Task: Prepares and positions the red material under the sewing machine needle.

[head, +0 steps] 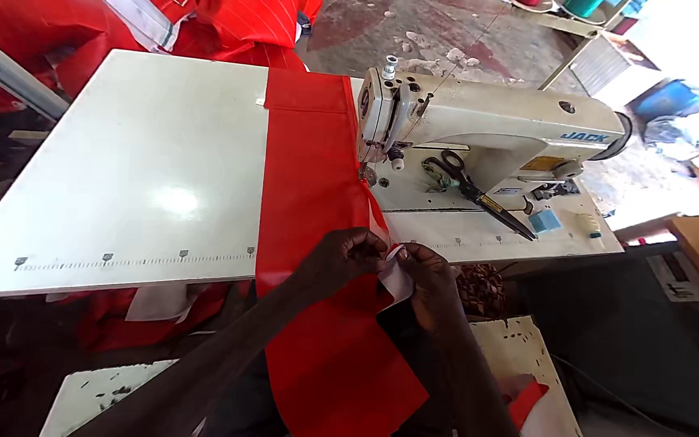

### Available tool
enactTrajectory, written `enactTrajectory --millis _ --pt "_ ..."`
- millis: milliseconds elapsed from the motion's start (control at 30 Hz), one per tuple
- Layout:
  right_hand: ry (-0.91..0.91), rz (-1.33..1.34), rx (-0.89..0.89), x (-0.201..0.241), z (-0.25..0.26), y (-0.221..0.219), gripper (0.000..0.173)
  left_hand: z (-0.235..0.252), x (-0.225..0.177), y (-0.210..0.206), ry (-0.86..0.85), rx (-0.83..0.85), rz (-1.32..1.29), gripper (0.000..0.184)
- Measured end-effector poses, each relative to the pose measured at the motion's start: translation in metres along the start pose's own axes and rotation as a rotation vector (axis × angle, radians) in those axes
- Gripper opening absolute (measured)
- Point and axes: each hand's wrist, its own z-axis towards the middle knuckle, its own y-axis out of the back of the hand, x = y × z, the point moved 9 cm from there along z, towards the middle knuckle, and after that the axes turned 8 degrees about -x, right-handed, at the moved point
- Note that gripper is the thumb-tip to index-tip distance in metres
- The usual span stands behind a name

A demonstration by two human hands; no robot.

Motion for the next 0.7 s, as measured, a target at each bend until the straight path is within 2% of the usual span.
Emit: enactTrajectory --millis 133,500,700 --pt "-0.014 0.010 -0.008 -0.004 0.002 0.001 0.011 -0.001 0.001 0.000 0.013 -0.003 -0.036 0.008" --pt "-0.034 0.060 -0.005 -0.007 0.006 -0.002 0.011 -0.003 0.012 -0.002 0.119 0.026 -0.211 0.016" --pt "-0.094 0.108 -0.021 -0.015 0.004 -0.004 0.011 -0.006 0.012 0.000 0.111 0.024 -0.193 0.015"
